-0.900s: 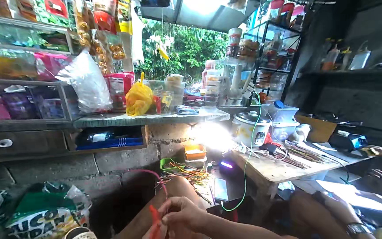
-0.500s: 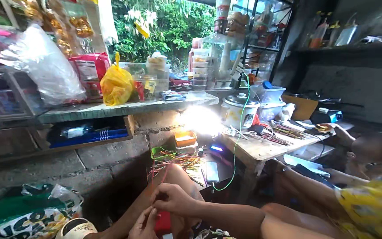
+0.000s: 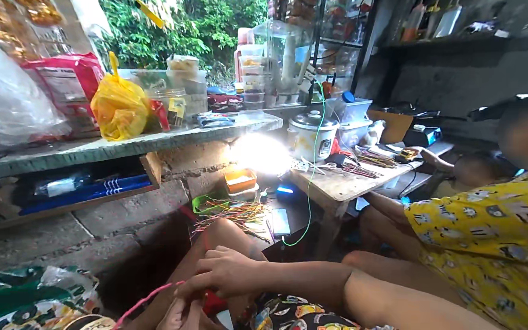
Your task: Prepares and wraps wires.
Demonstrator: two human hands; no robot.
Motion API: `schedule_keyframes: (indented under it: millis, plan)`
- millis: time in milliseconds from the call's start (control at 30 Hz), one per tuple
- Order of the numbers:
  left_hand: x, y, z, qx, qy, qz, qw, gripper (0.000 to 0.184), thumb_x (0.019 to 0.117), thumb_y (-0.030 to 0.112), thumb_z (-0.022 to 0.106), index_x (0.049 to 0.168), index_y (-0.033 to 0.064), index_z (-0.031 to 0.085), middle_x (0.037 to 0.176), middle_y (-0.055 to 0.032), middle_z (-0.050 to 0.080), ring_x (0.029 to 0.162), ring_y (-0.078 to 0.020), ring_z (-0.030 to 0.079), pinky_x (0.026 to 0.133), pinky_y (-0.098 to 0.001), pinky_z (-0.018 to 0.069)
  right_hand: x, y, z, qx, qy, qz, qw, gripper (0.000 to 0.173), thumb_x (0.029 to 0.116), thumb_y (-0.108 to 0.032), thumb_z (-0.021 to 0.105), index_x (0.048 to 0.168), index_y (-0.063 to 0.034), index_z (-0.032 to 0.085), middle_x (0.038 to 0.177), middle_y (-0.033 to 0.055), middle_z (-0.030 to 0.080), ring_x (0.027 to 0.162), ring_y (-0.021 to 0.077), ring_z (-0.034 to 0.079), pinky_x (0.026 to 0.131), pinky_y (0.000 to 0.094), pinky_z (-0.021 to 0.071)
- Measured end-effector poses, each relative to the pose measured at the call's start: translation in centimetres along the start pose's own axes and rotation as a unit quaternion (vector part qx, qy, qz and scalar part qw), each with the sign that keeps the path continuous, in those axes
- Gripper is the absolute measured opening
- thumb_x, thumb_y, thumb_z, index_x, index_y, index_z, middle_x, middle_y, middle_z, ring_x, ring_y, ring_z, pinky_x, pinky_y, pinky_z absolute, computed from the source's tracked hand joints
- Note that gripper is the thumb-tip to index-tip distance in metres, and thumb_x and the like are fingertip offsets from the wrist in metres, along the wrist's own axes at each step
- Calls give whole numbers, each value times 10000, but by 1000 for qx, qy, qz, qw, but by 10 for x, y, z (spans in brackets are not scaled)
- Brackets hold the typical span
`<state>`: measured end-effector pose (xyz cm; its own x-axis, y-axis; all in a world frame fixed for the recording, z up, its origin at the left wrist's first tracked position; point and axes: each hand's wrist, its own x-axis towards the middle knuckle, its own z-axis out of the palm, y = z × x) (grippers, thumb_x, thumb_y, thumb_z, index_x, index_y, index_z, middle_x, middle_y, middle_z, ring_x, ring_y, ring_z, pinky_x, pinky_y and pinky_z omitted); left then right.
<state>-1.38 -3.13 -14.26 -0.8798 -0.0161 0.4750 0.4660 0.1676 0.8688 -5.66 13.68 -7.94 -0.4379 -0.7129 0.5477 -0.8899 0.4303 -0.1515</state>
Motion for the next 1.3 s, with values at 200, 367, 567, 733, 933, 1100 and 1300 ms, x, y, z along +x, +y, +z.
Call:
schedule_keyframes:
  millis: [200, 367, 567, 733, 933, 1100, 1300]
  plan:
    - [-5, -3, 7, 139, 31, 23, 989, 232, 921, 76, 597, 1048, -104, 670, 999, -201, 686, 944, -181, 671, 854, -355, 554, 1, -6, 9, -20, 26, 16, 999, 279, 869, -35, 728, 1139, -104, 744, 1001, 147, 703, 957, 339, 674, 806, 468, 548]
    - [5, -8, -6, -129, 78, -32, 988, 166, 977, -9, 500, 1070, 5, 637, 977, 92, 684, 911, 63, 640, 836, -153, 546, -9, -20, 15, 111, 77, -12, 991, 193, 952, -85, 680, 1121, -9, 736, 1041, 192, 698, 989, 330, 679, 872, 440, 560]
    - [4, -7, -13, -405, -3, -68, 912, 215, 1027, 243, 569, 968, 292, 770, 860, 127, 736, 804, 3, 677, 770, -191, 562, -2, -4, 5, 426, -32, 253, 868, 403, 1099, -223, 412, 1280, 87, 597, 1198, 204, 656, 1084, 215, 646, 991, 401, 504]
    - [-1, -13, 11, -600, -139, -111, 780, 128, 936, 317, 693, 960, 244, 796, 806, 65, 722, 800, -64, 695, 814, -284, 583, -2, 3, 9, 567, -77, 255, 779, 306, 1088, -217, 432, 1169, -3, 636, 944, 1, 664, 807, 40, 617, 769, 260, 531]
    - [-3, -21, 16, -634, -154, -146, 744, 133, 917, 293, 716, 949, 198, 805, 812, 38, 736, 804, -90, 712, 828, -309, 593, -2, 10, 3, 563, -48, 240, 789, 136, 1010, -130, 576, 1028, -21, 655, 964, 1, 679, 848, 51, 642, 786, 265, 546]
    - [-4, -23, 17, -559, -147, -134, 805, 148, 903, 316, 734, 946, 197, 810, 844, 41, 752, 815, -73, 718, 823, -269, 594, -4, 11, -11, 461, -26, 175, 870, 148, 948, -97, 673, 922, 47, 694, 1058, 97, 640, 1002, 103, 589, 912, 273, 480]
    - [-3, -24, 16, -545, -162, -103, 816, 183, 917, 339, 710, 1002, 212, 812, 881, 50, 763, 838, -51, 716, 835, -246, 588, -5, 3, -15, 342, 8, 148, 928, 248, 940, -184, 712, 898, 60, 709, 989, 135, 659, 975, 136, 611, 866, 276, 493]
